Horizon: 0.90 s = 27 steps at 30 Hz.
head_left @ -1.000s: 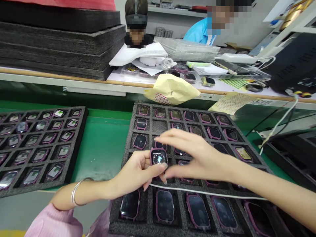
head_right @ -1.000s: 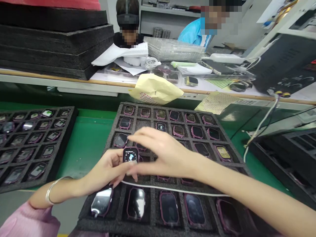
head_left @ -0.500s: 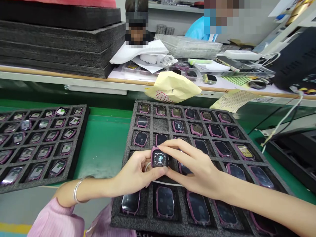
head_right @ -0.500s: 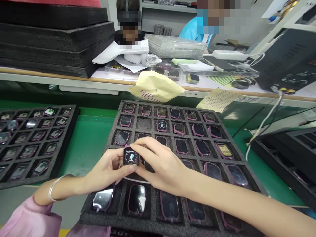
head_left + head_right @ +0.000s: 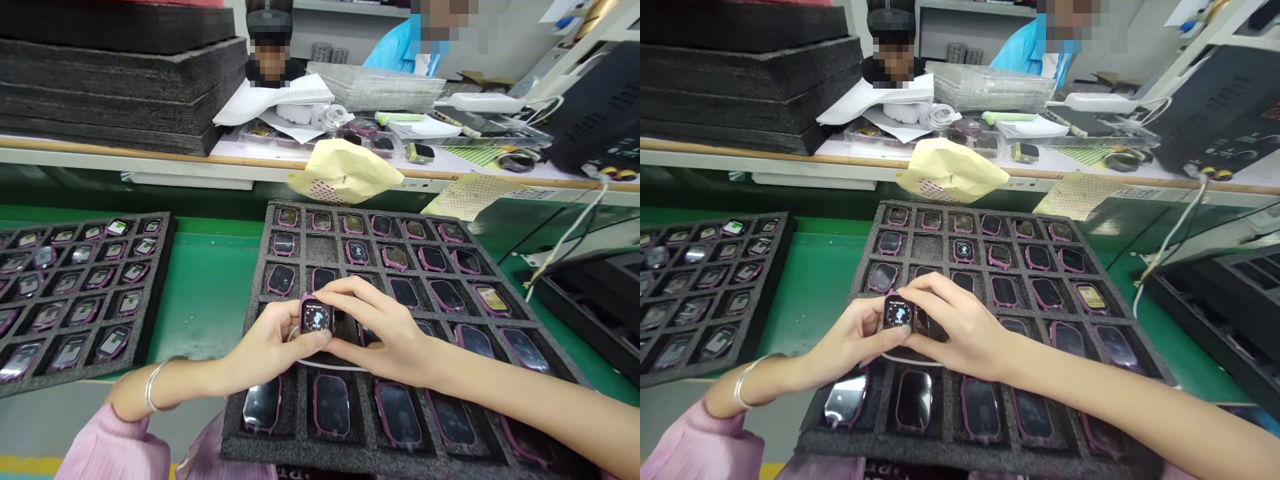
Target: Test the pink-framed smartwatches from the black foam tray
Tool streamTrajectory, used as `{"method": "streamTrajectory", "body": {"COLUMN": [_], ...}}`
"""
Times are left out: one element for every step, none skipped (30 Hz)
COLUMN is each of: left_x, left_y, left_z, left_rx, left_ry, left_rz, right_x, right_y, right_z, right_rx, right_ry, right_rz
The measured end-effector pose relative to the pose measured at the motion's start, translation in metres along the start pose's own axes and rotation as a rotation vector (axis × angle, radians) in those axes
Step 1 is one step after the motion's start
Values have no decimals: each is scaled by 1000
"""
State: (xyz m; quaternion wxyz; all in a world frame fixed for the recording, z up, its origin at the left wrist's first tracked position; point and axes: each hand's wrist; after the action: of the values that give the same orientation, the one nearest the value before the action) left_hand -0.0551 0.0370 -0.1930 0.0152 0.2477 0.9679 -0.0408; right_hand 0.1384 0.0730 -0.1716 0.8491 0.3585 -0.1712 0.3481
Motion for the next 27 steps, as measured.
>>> {"method": "streamTrajectory", "body": {"left_x": [0, 0, 1, 1, 2, 2, 3, 4, 4, 5, 5, 5, 5, 4, 4, 3, 2, 2, 1, 1, 0, 0, 0, 0, 1, 1, 1], "left_y": [0, 0, 0, 0, 0, 0, 0, 0, 0, 0, 1, 1, 2, 2, 2, 2, 2, 1, 0, -1, -2, -3, -3, -4, -4, -4, -5], "left_z": [0, -1, -1, -2, -3, -3, -4, -4, -3, -2, -2, -1, 0, 1, 1, 1, 0, 0, -1, -1, -1, -1, 0, 2, 3, 5, 6], "left_rx": [-4, -4, 1, 11, 25, 40, 53, 60, 58, 54, 48, 43, 41, 41, 44, 50, 55, 58, 53, 43, 27, 4, -24, -52, -76, -95, -102], "left_ry": [-29, -60, -89, -113, -126, -128, -121, -111, -103, -97, -95, -94, -90, -80, -66, -50, -30, -8, 13, 28, 35, 32, 18, -4, -29, -54, -75], "left_rz": [15, 36, 61, 83, 101, 115, 127, 137, 145, 152, 156, 155, 152, 146, 139, 128, 114, 96, 77, 61, 52, 58, 79, 116, 165, 218, 265], "right_x": [0, 0, 0, 0, 0, 0, 0, 0, 0, 0, 0, 0, 1, 1, 1, 2, 3, 4, 6, 8, 11, 12, 14, 14, 13, 12, 10], "right_y": [0, 0, 1, 1, 2, 3, 3, 4, 4, 5, 5, 6, 6, 6, 6, 7, 7, 7, 8, 8, 8, 9, 9, 9, 10, 9, 9], "right_z": [0, 0, 0, 1, 2, 2, 3, 4, 4, 5, 5, 5, 6, 7, 8, 9, 11, 12, 13, 13, 13, 11, 9, 7, 4, 2, 0], "right_rx": [0, -2, -7, -14, -25, -43, -63, -84, -102, -118, -132, -146, -161, -175, -185, -190, -186, -176, -162, -149, -142, -142, -148, -158, -168, -176, -182], "right_ry": [32, 67, 103, 136, 162, 181, 192, 198, 201, 201, 201, 200, 198, 196, 191, 183, 175, 174, 184, 214, 267, 341, 430, 526, 621, 706, 773], "right_rz": [-1, -6, -17, -31, -48, -66, -84, -102, -118, -131, -140, -141, -137, -131, -127, -127, -131, -131, -120, -97, -67, -41, -25, -22, -34, -55, -79]}}
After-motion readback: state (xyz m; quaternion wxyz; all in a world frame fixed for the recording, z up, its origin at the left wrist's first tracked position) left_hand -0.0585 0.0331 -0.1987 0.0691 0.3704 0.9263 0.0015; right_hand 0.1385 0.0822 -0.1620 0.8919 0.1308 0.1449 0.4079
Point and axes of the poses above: each hand's wrist, its own y-axis towards the middle knuckle, its own x-axis out of the back of the hand, z = x × y, and after that the axes turned 15 degrees about y, right-handed
